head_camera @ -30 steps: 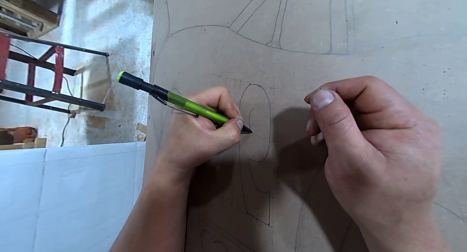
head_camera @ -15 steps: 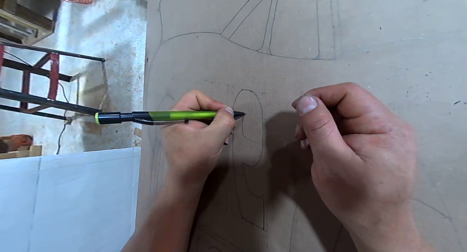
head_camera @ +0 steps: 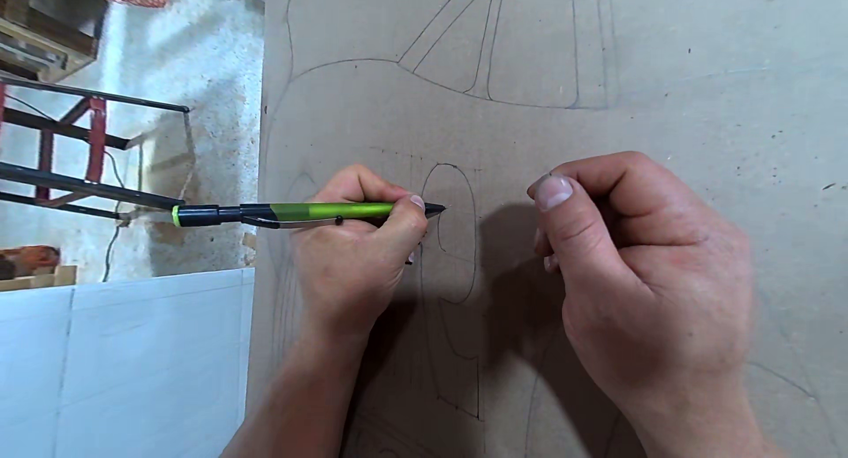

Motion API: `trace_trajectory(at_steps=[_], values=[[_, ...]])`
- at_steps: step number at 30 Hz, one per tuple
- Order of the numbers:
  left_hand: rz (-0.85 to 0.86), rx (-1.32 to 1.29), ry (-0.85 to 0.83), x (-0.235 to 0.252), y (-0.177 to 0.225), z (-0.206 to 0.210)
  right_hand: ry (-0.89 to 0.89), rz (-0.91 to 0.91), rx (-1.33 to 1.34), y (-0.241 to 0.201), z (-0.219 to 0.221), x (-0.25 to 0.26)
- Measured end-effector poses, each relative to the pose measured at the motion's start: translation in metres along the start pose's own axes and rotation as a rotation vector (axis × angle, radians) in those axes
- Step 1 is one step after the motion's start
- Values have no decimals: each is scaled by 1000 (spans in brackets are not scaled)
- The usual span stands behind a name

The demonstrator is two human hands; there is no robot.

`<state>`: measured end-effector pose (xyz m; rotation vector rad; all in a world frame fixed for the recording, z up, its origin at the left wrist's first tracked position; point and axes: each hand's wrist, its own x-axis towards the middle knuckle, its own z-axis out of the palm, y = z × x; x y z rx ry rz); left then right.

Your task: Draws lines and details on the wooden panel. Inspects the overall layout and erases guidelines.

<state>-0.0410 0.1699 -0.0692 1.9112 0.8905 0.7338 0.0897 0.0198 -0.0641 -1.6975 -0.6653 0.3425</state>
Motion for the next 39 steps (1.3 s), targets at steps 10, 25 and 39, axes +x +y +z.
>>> trace_trajectory(at_steps=[10,25,39], values=[[14,-1,-32,1,-2,-2,-11,-9,-7,0,-1,0],[29,-24,-105,3,-3,-6,-16,-4,-23,0,-1,1],[52,-52,-169,6,-6,-10,-11,-3,-20,1,0,-1]])
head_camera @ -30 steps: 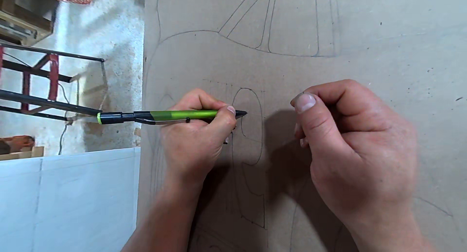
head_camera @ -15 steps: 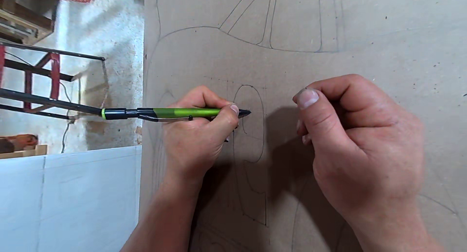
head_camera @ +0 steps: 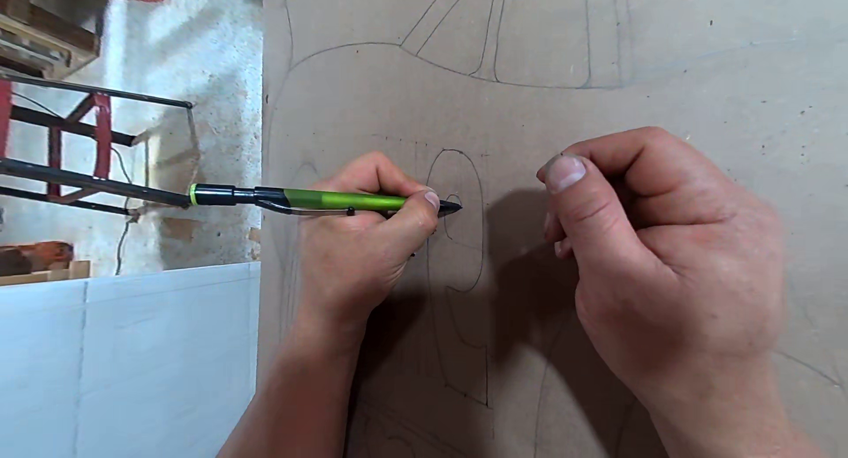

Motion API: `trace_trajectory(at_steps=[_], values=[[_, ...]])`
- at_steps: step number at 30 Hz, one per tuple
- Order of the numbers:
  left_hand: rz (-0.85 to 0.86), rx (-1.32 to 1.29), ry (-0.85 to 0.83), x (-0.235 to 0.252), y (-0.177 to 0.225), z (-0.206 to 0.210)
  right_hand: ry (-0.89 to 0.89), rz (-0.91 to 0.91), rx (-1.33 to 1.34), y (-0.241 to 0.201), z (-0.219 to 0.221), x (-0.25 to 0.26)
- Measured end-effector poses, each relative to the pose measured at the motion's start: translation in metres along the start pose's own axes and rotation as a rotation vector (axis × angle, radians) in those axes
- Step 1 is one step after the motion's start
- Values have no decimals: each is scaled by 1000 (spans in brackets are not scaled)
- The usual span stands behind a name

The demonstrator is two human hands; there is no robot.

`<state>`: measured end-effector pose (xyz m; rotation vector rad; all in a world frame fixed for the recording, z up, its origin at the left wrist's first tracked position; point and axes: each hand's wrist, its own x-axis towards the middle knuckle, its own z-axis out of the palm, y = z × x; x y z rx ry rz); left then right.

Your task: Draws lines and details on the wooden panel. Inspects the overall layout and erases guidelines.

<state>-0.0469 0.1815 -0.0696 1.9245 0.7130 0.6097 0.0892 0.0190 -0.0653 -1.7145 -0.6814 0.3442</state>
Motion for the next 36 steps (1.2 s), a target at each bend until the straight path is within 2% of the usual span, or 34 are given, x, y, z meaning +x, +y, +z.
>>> trace_trajectory(at_steps=[36], values=[[97,-48,-164,1,-5,-10,-23,-8,34,5,0,1]])
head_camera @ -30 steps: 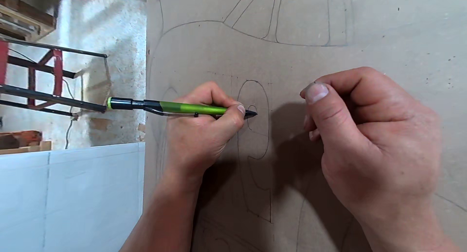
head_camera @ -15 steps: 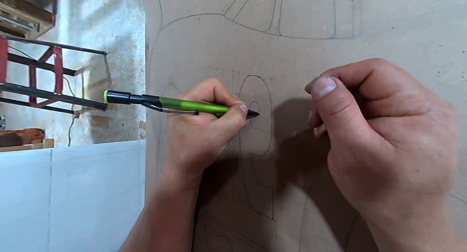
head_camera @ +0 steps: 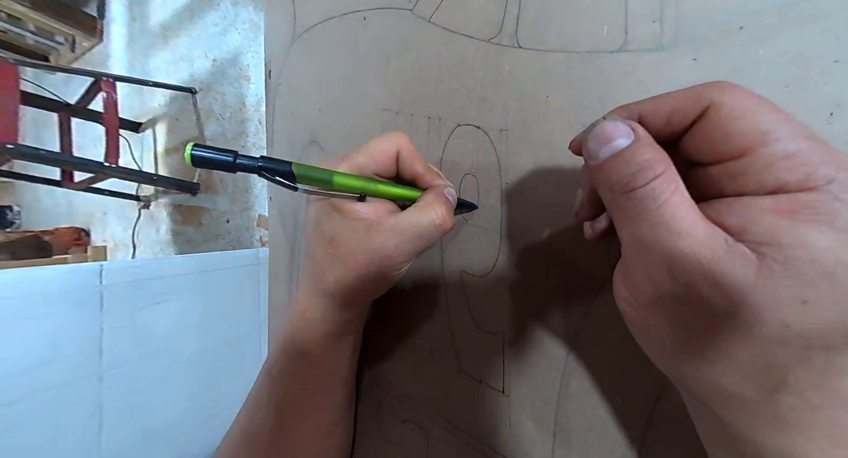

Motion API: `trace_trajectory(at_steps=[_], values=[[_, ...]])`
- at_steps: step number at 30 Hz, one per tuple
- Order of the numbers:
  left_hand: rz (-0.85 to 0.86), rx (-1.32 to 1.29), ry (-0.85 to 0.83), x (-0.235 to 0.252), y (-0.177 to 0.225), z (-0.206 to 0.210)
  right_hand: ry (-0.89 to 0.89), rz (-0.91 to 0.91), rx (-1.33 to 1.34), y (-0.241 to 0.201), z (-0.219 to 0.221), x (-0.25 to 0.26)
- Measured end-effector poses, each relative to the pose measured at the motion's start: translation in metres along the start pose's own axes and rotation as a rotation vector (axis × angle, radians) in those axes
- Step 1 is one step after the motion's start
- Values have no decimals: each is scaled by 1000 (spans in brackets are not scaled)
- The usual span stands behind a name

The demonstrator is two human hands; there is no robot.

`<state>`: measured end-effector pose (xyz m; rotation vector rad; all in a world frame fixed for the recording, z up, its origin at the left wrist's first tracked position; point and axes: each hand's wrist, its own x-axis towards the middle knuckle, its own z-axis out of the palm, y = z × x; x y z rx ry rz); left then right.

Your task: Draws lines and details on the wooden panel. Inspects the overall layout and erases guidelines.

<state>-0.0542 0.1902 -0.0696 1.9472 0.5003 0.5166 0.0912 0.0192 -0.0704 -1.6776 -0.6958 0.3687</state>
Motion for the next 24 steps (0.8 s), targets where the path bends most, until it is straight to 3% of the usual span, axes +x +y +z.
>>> trace_trajectory(at_steps=[24], values=[[39,-25,-85,1,-2,-5,-11,-4,36,6,1,2]])
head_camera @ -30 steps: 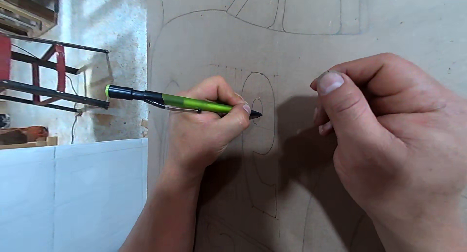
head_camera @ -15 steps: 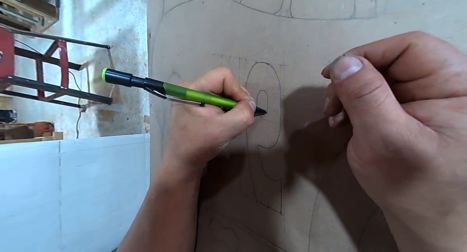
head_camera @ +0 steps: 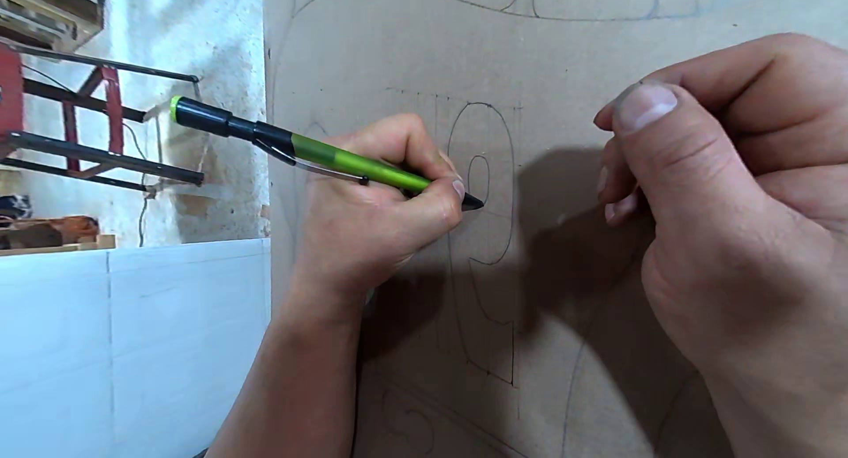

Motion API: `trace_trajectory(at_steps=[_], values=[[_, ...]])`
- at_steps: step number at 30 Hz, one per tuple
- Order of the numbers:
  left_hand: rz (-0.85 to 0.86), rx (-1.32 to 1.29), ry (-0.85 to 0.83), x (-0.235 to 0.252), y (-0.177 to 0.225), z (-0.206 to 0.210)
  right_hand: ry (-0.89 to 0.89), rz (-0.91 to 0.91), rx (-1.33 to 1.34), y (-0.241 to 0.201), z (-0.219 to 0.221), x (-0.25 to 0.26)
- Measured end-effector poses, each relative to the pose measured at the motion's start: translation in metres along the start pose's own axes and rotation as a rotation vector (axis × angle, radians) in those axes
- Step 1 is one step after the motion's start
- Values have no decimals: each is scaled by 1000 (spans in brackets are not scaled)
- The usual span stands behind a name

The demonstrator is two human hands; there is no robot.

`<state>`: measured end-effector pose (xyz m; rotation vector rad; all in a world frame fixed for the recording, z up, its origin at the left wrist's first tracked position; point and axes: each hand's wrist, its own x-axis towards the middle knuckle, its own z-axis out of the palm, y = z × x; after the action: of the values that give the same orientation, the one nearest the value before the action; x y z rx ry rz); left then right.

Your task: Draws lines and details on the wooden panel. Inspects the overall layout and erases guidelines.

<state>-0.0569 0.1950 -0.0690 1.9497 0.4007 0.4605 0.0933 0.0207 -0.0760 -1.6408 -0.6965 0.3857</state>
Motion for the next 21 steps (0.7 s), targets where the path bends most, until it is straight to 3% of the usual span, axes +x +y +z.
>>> trace_trajectory(at_steps=[21], values=[[25,-49,60,-1,-3,2,12,-7,5,-3,-1,0]])
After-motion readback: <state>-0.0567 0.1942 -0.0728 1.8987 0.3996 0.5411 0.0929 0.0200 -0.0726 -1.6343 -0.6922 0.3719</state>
